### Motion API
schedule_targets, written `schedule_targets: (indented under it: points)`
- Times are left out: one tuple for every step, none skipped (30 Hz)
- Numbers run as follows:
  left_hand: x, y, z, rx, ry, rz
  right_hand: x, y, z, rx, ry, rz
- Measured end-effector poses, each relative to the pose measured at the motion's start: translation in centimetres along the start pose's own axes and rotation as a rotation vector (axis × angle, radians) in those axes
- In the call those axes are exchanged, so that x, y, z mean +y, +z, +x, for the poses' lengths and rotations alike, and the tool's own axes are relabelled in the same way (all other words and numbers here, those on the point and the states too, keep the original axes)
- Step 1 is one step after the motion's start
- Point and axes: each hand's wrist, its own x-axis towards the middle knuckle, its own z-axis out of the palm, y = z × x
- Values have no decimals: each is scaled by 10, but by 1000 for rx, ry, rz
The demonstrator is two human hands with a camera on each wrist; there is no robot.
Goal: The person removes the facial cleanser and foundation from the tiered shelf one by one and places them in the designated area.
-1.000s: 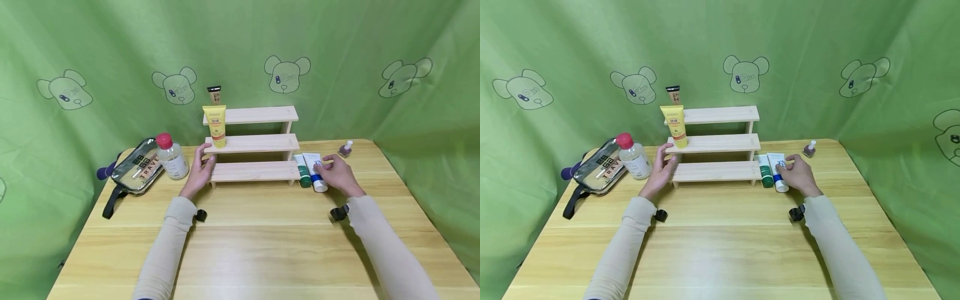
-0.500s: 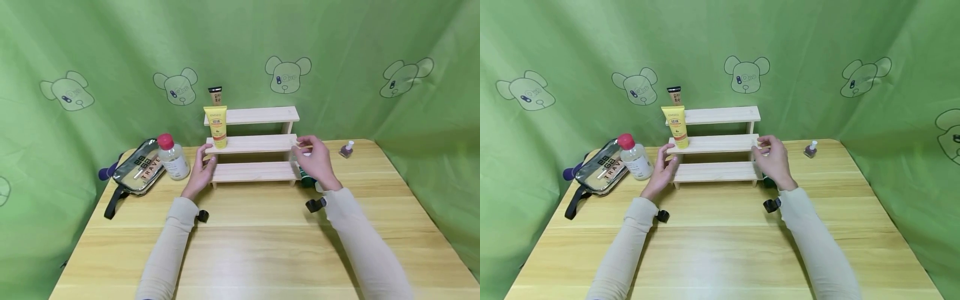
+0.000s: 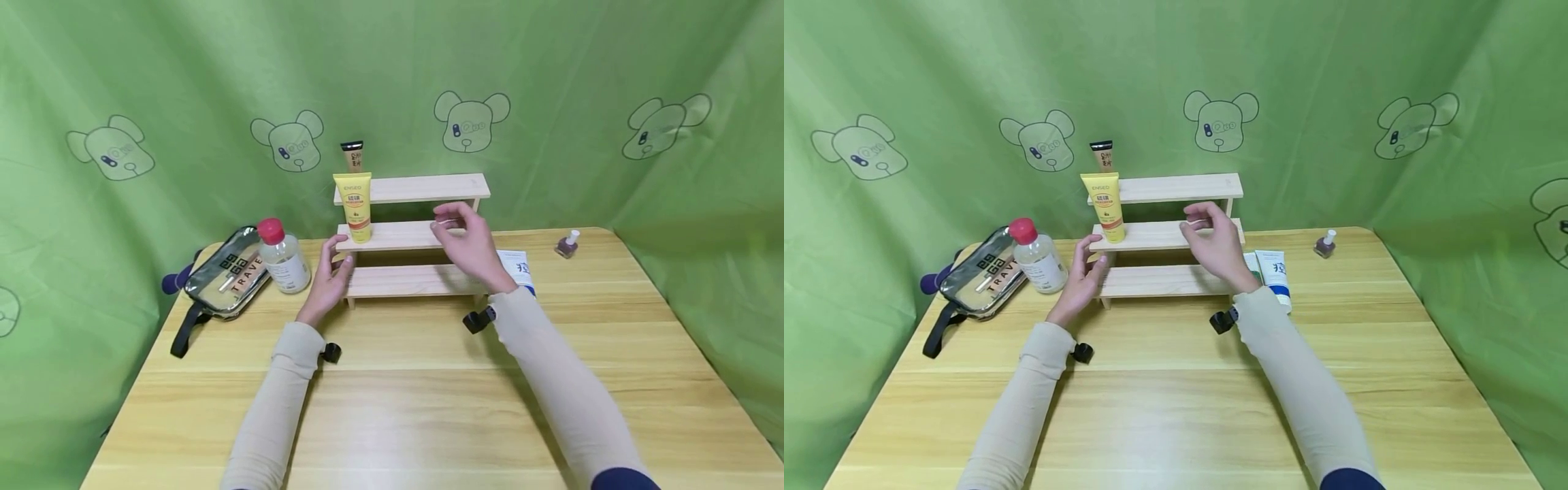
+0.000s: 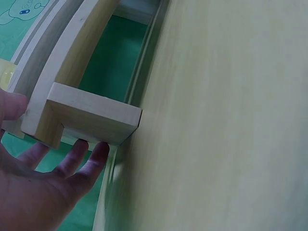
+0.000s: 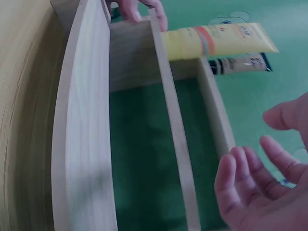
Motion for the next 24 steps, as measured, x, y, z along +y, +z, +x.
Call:
schedule_targets:
  points:
    - [0,0,0,-2,-2,-3,-1,4,3,-17,-6,18]
    - [1,0,0,-3,-3,-7,-2,9,6,-33,-13,33]
    - [1,0,0,-4,-3,-10,-3,14,8,-50,-16,55]
    - [1,0,0,-4,-3,-14,-4,19,11,-63,-20,80]
    - [1,0,0,-4,0,-18,-5,23,13,-73,-25,101]
    - [1,0,0,-5,2,-21,-6,28,14,-82,-29,122]
    - [1,1,1,-7,5,-26,-6,33,16,-88,-30,142]
    - [1,1,1,-7,6,-29,-7,37,18,-92,-31,163]
    - [0,1,1,-9,6,-30,-7,41,20,-96,-34,182]
    - [0,2,1,-11,7,-32,-7,45,21,-99,-39,199]
    - [0,2,1,-14,6,-32,-6,49,23,-104,-43,210]
    - [0,2,1,-15,4,-29,-6,53,25,-111,-45,227]
    - [-1,2,2,-15,5,-26,-7,56,26,-120,-46,243]
    - [-1,2,2,-15,4,-21,-8,59,28,-131,-48,258]
    - [-2,1,2,-15,7,-16,-9,62,29,-142,-50,267]
    - [-2,1,2,-15,12,-12,-10,64,31,-154,-49,277]
    - [-2,0,2,-14,16,-7,-11,66,32,-168,-46,287]
    - [-3,-1,2,-13,19,-3,-13,68,33,-180,-46,298]
    - [-3,-1,2,-14,22,-5,-15,71,35,-190,-46,308]
    - [-3,-2,2,-14,25,-6,-16,73,36,-201,-44,316]
    - [-3,-3,1,-15,26,-6,-17,74,38,-210,-40,321]
    - [-3,-3,1,-15,26,-5,-18,76,39,-220,-37,330]
    - [-3,-3,1,-15,23,-6,-20,77,40,-227,-33,334]
    - [-3,-3,1,-16,23,-5,-20,79,41,-233,-28,336]
